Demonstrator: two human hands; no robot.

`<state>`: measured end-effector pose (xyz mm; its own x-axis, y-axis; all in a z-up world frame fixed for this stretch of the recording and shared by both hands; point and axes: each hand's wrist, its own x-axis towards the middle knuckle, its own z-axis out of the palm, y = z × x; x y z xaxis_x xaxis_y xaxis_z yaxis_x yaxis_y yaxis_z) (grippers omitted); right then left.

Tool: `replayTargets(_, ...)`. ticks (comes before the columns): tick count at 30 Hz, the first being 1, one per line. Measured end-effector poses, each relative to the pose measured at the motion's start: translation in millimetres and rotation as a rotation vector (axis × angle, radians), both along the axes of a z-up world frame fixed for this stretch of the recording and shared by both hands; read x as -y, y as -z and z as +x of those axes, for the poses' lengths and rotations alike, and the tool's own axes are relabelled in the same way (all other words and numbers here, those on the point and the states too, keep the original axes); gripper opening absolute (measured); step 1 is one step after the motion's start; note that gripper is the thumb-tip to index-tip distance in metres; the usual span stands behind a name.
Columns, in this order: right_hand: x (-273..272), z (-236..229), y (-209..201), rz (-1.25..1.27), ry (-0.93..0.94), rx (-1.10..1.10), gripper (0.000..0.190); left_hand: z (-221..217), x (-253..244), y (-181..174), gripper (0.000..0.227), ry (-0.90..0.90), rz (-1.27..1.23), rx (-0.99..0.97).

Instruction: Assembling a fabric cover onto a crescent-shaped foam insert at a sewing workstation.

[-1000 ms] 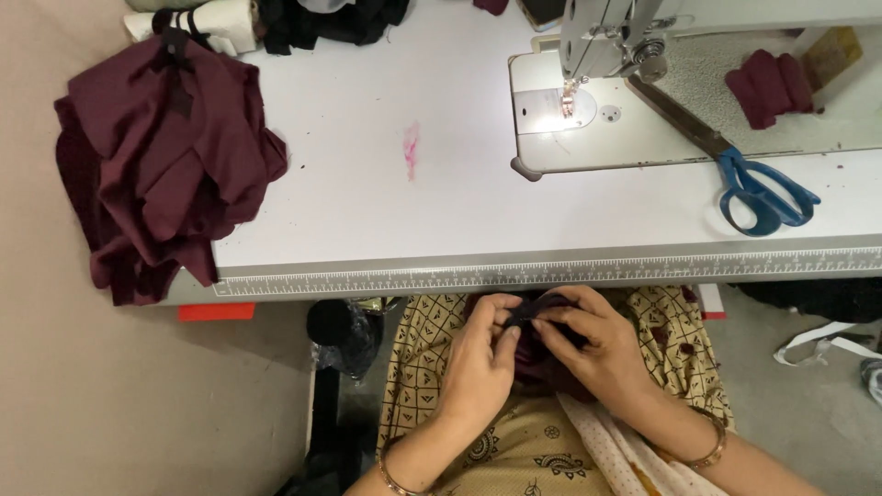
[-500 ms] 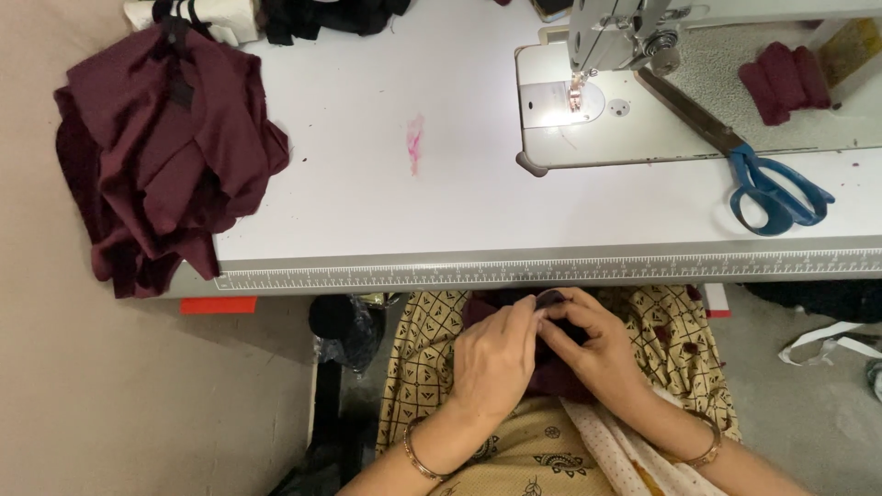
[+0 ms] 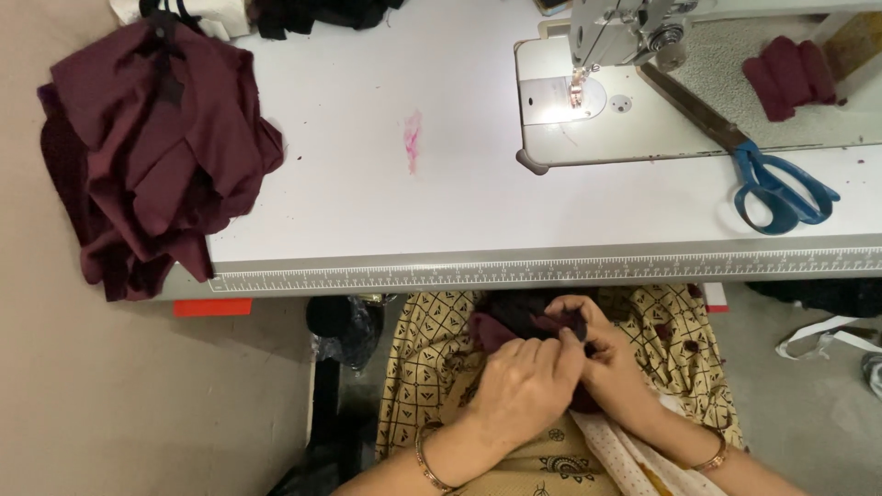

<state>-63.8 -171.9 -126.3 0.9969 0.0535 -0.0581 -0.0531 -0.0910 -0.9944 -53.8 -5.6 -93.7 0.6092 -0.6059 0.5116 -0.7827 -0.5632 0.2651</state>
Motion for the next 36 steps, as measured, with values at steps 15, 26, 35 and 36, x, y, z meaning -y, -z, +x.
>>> replayTargets(15,-8,-4,9,0.331,0.113,-0.018,0.034,-25,18,0,0.018,0.181,-0.179,-0.074)
replayTargets(26,-13,5,-8,-0.055,0.285,0.215,0.030,-4,-11,-25,0.035,-0.187,-0.178,-0.374)
replayTargets(35,-20,8,-17,-0.219,0.265,0.298,0.022,13,-7,-34,0.036,-0.184,-0.429,-0.449)
replayTargets(36,-20,7,-17,-0.224,0.261,0.300,0.022,15,-4,-30,0.032,-0.188,-0.484,-0.569)
